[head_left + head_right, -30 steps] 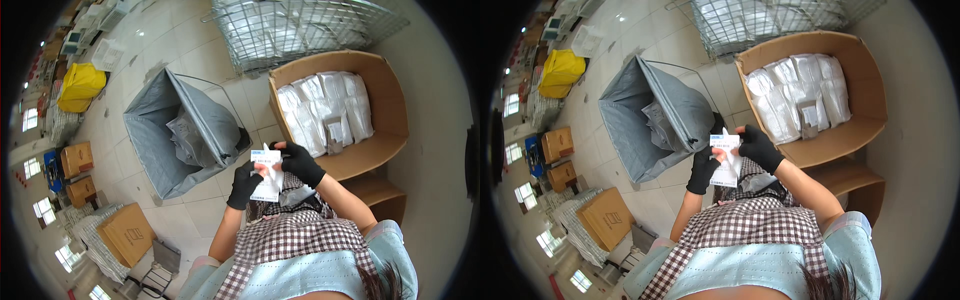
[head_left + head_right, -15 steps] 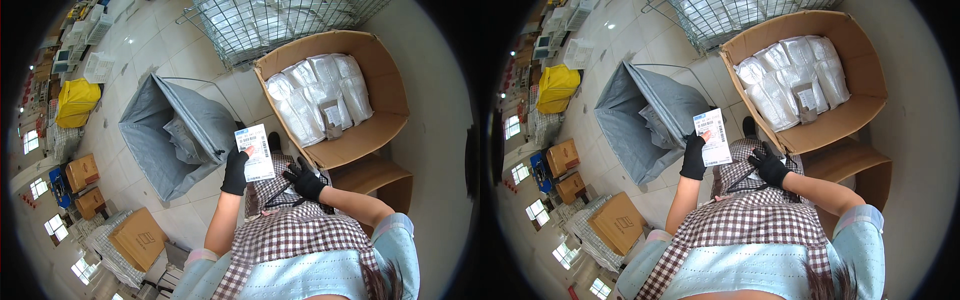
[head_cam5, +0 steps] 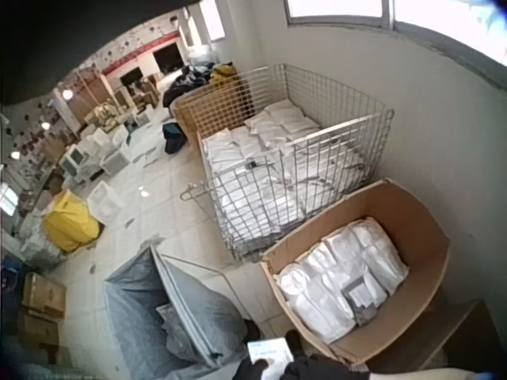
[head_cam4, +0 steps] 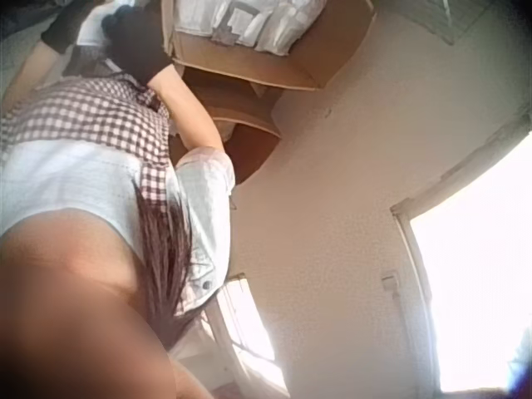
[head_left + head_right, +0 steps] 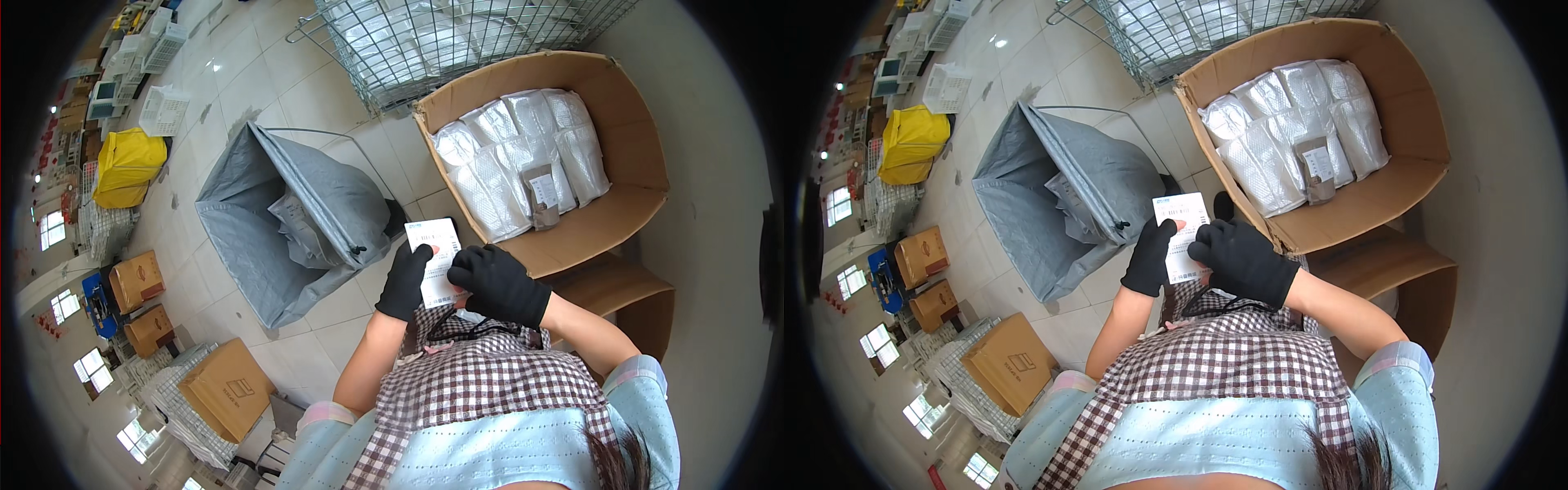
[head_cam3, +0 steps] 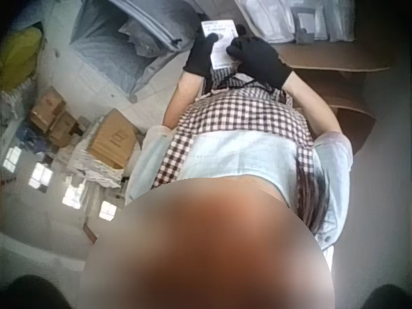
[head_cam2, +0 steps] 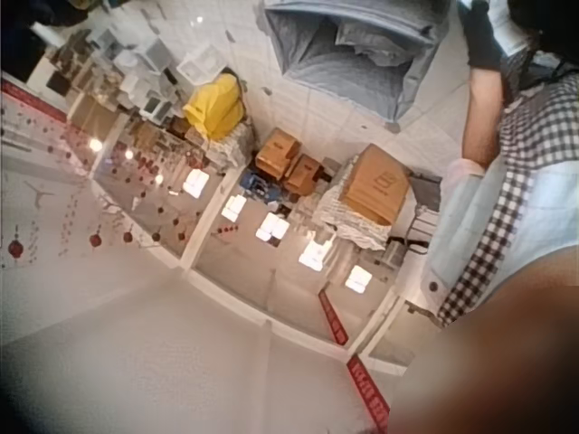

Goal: Sort and move packages from a large bin to a processing area.

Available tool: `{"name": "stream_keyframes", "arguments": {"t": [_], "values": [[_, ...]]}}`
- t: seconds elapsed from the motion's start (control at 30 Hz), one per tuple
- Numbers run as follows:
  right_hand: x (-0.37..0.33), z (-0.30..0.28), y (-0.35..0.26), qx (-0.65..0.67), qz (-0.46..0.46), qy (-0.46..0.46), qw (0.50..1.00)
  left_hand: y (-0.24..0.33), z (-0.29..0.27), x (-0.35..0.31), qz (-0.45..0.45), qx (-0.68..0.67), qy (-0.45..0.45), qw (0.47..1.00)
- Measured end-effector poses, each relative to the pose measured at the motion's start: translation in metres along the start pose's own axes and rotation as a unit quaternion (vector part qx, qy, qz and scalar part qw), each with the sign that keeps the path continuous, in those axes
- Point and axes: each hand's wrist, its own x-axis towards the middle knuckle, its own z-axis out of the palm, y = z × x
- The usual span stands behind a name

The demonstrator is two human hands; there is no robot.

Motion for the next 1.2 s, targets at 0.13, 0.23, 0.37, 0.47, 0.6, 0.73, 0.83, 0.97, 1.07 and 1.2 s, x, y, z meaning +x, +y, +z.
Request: {"name": "stream_keyframes", "arguments": {"t": [0.13,0.23,0.37,0.47,0.6,0.73,0.83,0.97,1.07,1.2], "values": [[0.002,0.001,0.006,0.011,-0.004,-0.023,1.0,-0.001,0.0,-0.001,-0.055,-0.155,-0.056,0.985],[0.003,-0.005,0.007,0.038,-0.002,-0.048,0.998,0.003,0.004,-0.005,-0.084,-0.144,-0.031,0.985],[0.004,-0.009,0.011,0.07,0.001,-0.041,0.997,-0.005,-0.012,-0.001,-0.099,-0.075,-0.025,0.992],[0.002,-0.005,0.018,0.09,-0.012,-0.029,0.995,-0.007,-0.013,0.001,-0.105,-0.054,-0.017,0.993],[0.0,-0.002,0.022,0.061,-0.037,-0.014,0.997,0.0,-0.002,-0.003,-0.095,-0.072,0.002,0.993],[-0.005,-0.006,0.016,0.111,0.0,0.122,0.986,0.002,-0.002,0.001,-0.036,-0.163,-0.109,0.98],[-0.017,0.01,0.019,0.275,0.079,0.192,0.939,0.004,0.006,-0.001,-0.015,-0.158,-0.127,0.979],[-0.03,-0.001,0.032,0.522,0.211,-0.002,0.827,-0.012,-0.006,0.009,0.104,0.096,-0.093,0.986],[-0.03,-0.001,0.034,0.724,0.206,0.01,0.659,-0.004,0.007,0.009,0.141,0.179,-0.19,0.955],[-0.015,0.009,0.04,0.752,0.191,0.166,0.609,-0.002,0.02,0.011,0.115,0.121,-0.236,0.957]]}}
